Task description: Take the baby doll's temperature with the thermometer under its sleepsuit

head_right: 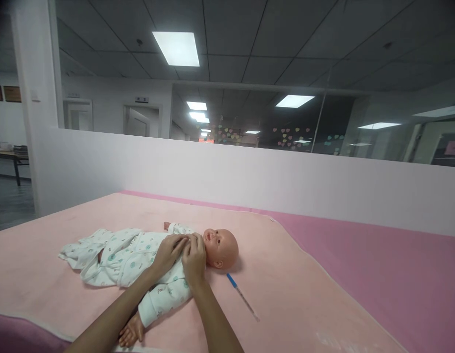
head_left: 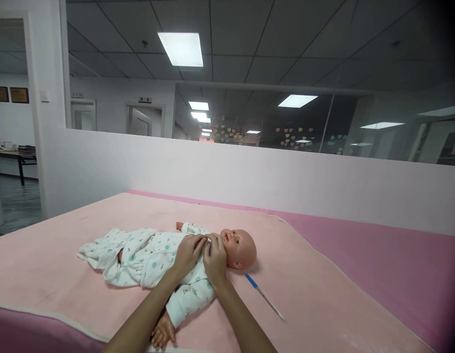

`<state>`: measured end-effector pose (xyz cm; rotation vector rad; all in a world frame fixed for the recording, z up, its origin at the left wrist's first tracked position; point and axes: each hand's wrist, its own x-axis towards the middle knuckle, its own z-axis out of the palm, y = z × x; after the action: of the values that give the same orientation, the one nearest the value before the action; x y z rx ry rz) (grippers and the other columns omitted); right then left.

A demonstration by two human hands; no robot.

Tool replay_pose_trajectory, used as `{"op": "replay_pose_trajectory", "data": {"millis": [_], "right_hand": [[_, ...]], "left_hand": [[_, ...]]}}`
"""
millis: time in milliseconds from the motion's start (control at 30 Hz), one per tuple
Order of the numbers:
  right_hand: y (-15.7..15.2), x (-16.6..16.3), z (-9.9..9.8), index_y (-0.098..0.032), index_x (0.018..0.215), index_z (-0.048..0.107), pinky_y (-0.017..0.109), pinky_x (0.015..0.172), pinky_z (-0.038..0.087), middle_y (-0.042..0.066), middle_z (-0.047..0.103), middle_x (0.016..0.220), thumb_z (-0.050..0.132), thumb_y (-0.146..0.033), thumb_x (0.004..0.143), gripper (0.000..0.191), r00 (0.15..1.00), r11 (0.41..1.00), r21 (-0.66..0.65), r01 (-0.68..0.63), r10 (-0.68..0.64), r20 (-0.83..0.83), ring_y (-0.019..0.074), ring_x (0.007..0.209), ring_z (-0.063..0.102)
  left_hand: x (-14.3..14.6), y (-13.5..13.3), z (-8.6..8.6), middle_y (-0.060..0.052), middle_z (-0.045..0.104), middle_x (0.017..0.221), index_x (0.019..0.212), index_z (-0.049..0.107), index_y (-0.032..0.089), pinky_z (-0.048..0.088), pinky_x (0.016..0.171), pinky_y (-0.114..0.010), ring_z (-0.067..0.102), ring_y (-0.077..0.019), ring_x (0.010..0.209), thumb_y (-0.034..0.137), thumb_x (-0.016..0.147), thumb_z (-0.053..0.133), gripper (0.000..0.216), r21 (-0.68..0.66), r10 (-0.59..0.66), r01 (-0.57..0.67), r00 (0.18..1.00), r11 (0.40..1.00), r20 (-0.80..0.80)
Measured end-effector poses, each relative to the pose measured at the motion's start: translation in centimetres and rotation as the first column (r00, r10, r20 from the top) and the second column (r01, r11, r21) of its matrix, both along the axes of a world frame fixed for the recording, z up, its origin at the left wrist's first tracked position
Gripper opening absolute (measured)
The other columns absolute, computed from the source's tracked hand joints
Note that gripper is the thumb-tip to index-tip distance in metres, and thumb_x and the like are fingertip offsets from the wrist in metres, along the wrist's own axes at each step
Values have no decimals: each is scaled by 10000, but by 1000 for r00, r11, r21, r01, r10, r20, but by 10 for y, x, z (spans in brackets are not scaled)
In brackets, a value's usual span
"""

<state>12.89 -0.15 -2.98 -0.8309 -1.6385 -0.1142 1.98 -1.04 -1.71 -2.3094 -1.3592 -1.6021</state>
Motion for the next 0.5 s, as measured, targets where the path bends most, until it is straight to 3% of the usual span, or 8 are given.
{"op": "replay_pose_trajectory", "data": {"millis": [133, 200, 367, 500], "right_hand": [[2, 1, -2, -187, 959, 554, 339, 818, 452, 67, 554, 938, 325, -77, 818, 291, 999, 993, 113, 26, -23, -28, 170, 912, 518], [2, 2, -3, -187, 957, 557, 347, 818, 450, 65, 557, 925, 330, -73, 816, 290, 999, 987, 159, 33, -28, -35, 172, 911, 516], [0, 2, -3, -177, 927, 571, 341, 804, 445, 61, 570, 889, 344, -67, 810, 278, 998, 977, 205, 57, -51, -32, 170, 885, 519], [0, 2, -2, -172, 912, 569, 338, 800, 439, 56, 577, 874, 342, -62, 803, 275, 998, 982, 179, 54, -50, -27, 167, 871, 517]], "left_hand": [[-14, -10, 5, -46, 621, 835, 896, 588, 196, 393, 791, -339, 537, -191, 847, 227, 874, 393, 199, 235, 75, -58, 995, 970, -65], [-26, -14, 8, -53, 616, 855, 896, 581, 195, 388, 807, -353, 530, -202, 877, 207, 841, 432, 160, 279, 96, -62, 990, 958, -108], [-42, -21, 7, -46, 595, 888, 829, 569, 199, 395, 794, -360, 511, -208, 875, 171, 750, 477, 125, 162, 116, -80, 967, 984, -229], [-39, -23, 5, -52, 583, 864, 825, 555, 195, 400, 773, -349, 506, -207, 853, 146, 735, 451, 146, 124, 143, -118, 963, 985, -227]]}}
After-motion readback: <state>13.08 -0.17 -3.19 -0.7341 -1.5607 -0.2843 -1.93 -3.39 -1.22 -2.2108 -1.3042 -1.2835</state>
